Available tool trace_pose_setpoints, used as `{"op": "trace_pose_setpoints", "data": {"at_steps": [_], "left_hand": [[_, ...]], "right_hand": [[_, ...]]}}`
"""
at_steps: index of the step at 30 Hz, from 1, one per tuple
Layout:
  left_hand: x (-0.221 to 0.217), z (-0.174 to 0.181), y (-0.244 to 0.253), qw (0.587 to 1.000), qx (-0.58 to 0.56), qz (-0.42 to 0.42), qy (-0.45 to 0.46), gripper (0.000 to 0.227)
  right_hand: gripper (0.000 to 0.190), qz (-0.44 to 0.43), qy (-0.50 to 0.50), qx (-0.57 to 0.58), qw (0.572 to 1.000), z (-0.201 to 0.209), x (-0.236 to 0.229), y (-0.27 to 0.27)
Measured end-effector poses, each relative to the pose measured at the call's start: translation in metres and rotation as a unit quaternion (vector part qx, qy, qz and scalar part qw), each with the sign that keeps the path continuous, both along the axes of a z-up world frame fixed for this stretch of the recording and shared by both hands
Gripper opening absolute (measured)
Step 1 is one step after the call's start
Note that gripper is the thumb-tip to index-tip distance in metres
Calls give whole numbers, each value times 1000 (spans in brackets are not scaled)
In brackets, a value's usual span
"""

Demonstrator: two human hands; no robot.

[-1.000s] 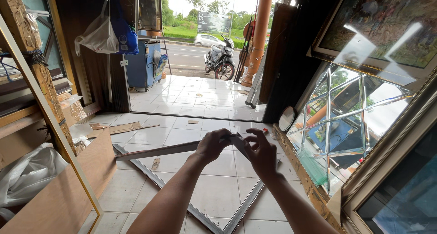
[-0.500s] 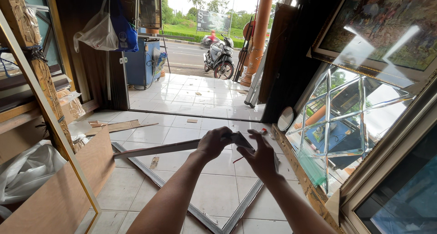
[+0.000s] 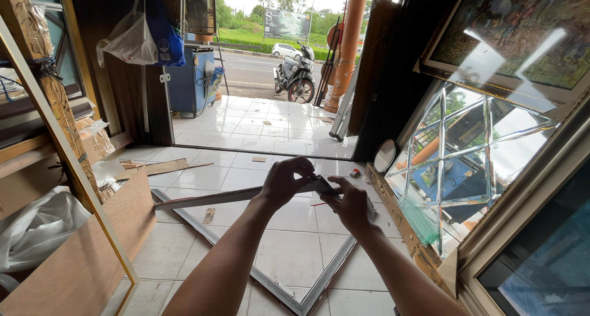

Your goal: The person assembles a rectangular picture frame on a tiled floor by joining four metal frame pieces. They apply glue to the mitered corners and use a hammer to secure the joints, then flip the frame to inspect the assembly.

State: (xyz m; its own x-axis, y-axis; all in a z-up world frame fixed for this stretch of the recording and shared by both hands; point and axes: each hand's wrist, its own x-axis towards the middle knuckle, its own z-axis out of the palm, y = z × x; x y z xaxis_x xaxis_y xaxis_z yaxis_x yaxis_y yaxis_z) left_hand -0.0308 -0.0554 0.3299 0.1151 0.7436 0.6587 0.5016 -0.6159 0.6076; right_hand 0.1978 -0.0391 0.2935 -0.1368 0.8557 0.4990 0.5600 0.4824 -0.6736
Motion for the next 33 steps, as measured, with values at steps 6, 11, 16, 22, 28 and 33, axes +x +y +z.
{"op": "trace_pose_setpoints", "data": {"at_steps": [6,11,16,22,28,33], "left_hand": [[-5,-4,-3,998,-1,52,18,18],[-2,-5,-4,996,14,63,63,23],[4,1,-10,997,25,48,53,18],[2,-3,-2,995,21,51,85,26],[6,-5,-4,997,-33,0,68,36],[-1,-8,-7,999,0,32,18,34]], "right_hand": [[57,7,5,-7,1000,0,-1,2],[57,4,5,0,1000,0,-3,0],[56,3,4,-1,1000,1,-4,-2],[57,7,-12,3,1000,3,-4,-5],[57,5,-15,6,1000,5,-5,-8],[58,1,-14,-2,1000,7,-6,-16]]}}
